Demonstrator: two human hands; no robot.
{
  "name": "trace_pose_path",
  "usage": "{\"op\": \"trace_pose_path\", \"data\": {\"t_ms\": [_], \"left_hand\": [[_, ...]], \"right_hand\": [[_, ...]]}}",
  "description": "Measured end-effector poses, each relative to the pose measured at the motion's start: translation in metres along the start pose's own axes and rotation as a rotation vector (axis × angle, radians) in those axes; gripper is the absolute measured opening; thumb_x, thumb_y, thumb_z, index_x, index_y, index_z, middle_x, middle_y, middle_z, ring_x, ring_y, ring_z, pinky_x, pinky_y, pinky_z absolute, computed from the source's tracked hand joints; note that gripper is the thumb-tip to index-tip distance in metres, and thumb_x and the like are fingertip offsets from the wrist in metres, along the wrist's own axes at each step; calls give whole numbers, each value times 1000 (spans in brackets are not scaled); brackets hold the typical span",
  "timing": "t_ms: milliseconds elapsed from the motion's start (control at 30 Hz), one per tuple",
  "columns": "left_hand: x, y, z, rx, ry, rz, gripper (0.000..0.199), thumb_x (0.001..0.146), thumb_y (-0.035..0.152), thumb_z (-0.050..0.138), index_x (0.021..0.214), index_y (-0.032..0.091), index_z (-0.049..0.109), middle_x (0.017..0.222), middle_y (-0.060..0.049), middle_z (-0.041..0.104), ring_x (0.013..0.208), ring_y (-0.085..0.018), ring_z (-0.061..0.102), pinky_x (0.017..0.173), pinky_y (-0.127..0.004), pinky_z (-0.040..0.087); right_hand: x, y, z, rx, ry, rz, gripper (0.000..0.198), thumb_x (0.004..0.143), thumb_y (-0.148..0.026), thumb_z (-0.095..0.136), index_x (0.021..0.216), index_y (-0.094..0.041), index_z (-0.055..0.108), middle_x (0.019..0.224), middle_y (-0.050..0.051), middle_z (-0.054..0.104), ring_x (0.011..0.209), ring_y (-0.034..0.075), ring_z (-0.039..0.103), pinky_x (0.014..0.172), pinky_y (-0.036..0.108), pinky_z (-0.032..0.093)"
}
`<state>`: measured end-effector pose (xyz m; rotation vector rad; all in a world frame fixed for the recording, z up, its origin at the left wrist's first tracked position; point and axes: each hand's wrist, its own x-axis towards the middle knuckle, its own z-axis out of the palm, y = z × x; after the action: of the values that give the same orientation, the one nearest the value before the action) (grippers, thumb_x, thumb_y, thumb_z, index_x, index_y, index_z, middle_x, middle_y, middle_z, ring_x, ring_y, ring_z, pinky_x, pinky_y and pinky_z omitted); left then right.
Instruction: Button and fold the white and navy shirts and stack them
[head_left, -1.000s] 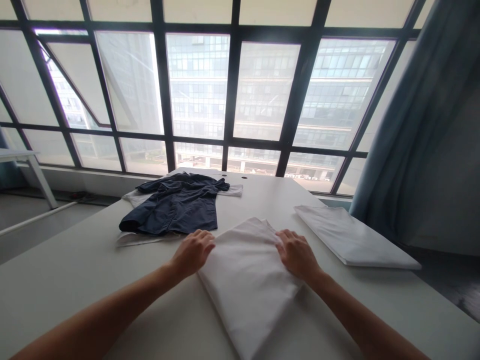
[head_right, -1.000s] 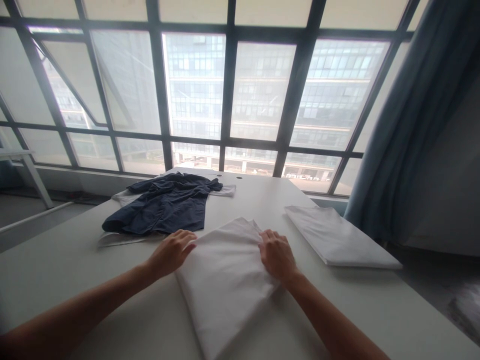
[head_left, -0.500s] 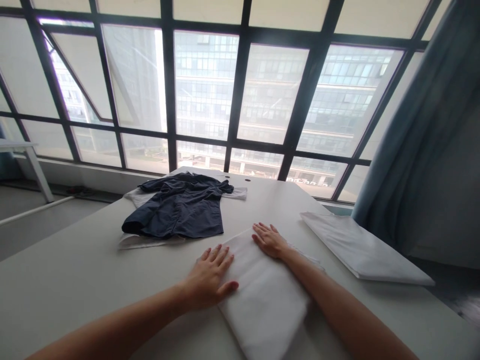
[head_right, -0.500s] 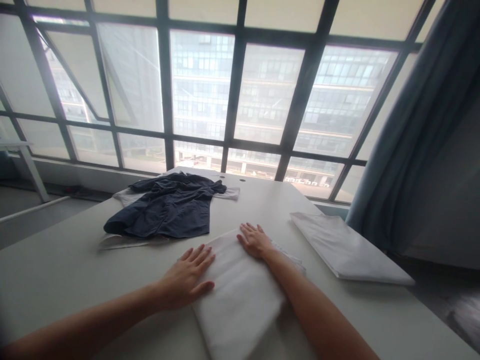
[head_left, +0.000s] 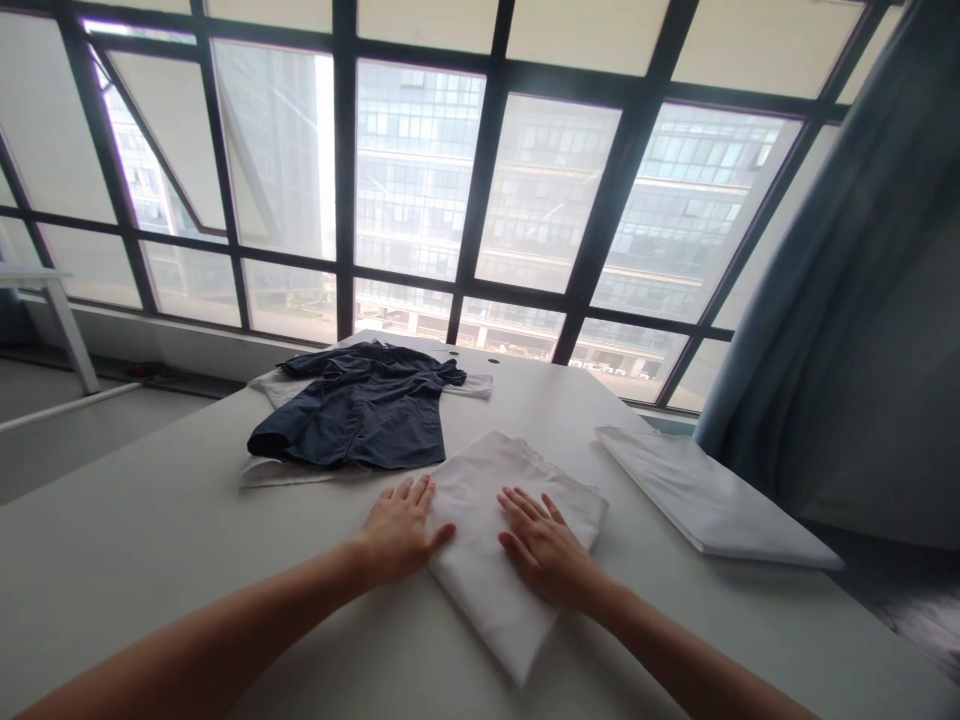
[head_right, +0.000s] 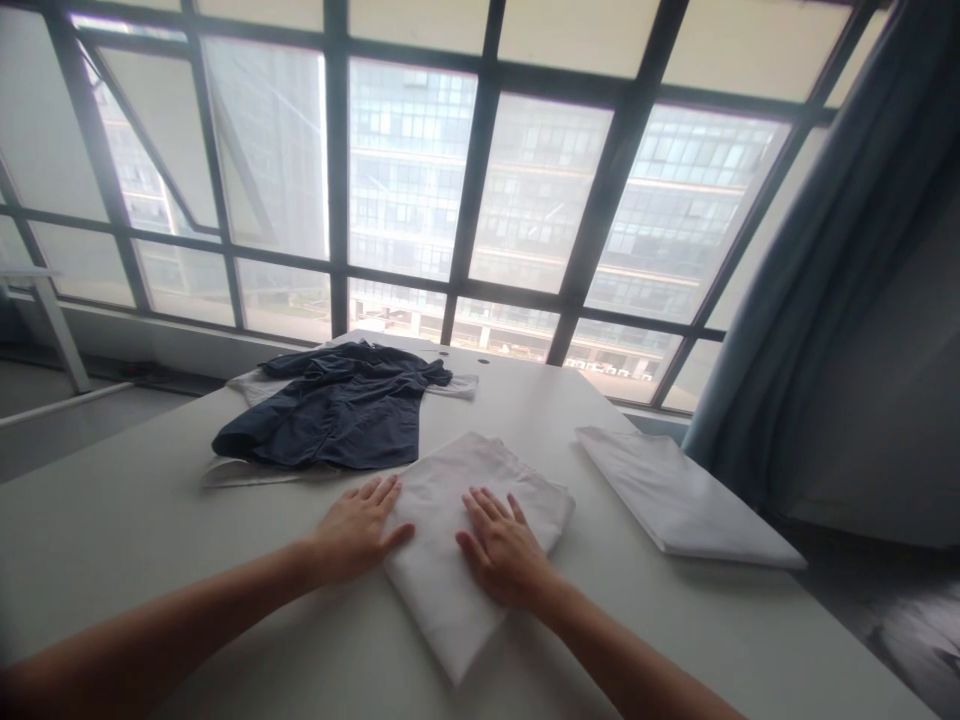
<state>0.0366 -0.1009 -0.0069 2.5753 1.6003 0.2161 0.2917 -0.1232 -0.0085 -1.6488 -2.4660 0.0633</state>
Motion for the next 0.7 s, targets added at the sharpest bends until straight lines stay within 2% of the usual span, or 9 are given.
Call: {"op": "trace_pose_path", "data": {"t_ms": [67, 133, 300, 367, 433, 500, 533, 633, 700], "left_hand": [[-6, 7, -5, 34, 18, 15, 65, 96, 56, 33, 144, 14, 48, 151, -19, 41, 136, -39, 40, 107, -55, 35], [-14, 16, -10, 48, 37, 64, 60, 97, 52, 34, 139, 13, 53, 143, -20, 50, 129, -39, 47, 103, -54, 39], [-35, 35, -21, -79, -24, 312, 45, 94, 45, 43, 122, 17, 64, 119, -16, 63, 100, -30, 65, 86, -41, 51], [-40, 38, -22, -167, -62, 448, 36, 95, 42, 44, 106, 22, 71, 104, -10, 67, 84, -24, 68, 77, -33, 53], [-39, 39, -22, -253, -70, 576, 36, 97, 40, 42, 94, 24, 73, 91, -6, 69, 75, -18, 67, 72, -28, 51], [-29, 36, -21, -307, -14, 654, 36, 99, 38, 41, 96, 23, 73, 90, -5, 71, 81, -18, 67, 77, -26, 51], [-20, 33, -21, -308, 34, 650, 35, 98, 38, 41, 101, 22, 73, 97, -6, 72, 89, -19, 67, 84, -28, 50], [16, 17, -17, -214, 132, 484, 41, 98, 41, 44, 124, 17, 64, 133, -12, 61, 124, -27, 54, 107, -38, 40], [40, 1, -11, -119, 82, 348, 51, 99, 43, 40, 137, 12, 53, 149, -15, 45, 139, -29, 39, 115, -43, 30]], "right_hand": [[-8, 16, 2, 3, -51, 36, 67, 99, -58, 22, 152, -19, 36, 158, 10, 32, 148, 22, 24, 120, 47, 10], [-5, 45, 2, -33, -56, 118, 66, 100, -55, 21, 151, -17, 36, 158, 11, 30, 148, 23, 23, 120, 49, 10], [19, 113, -4, -228, 17, 500, 62, 101, -48, 23, 149, -13, 39, 157, 15, 33, 146, 27, 26, 117, 54, 15], [27, 121, -7, -272, 48, 531, 61, 101, -47, 26, 147, -11, 41, 154, 17, 36, 144, 29, 30, 116, 54, 18], [35, 120, -9, -250, 63, 442, 60, 100, -44, 30, 147, -9, 41, 154, 18, 37, 143, 28, 33, 116, 50, 21], [44, 113, -9, -183, 53, 311, 59, 100, -41, 32, 148, -9, 39, 156, 16, 34, 144, 26, 32, 116, 45, 23], [50, 109, -8, -148, 40, 254, 59, 100, -41, 32, 149, -11, 38, 157, 15, 33, 145, 25, 30, 117, 43, 23], [69, 101, -5, -64, -42, 228, 60, 100, -45, 31, 152, -17, 33, 160, 11, 26, 148, 23, 23, 119, 45, 18], [80, 100, -2, -25, -114, 292, 62, 100, -49, 27, 154, -19, 28, 162, 8, 22, 149, 22, 18, 119, 46, 15]]}}
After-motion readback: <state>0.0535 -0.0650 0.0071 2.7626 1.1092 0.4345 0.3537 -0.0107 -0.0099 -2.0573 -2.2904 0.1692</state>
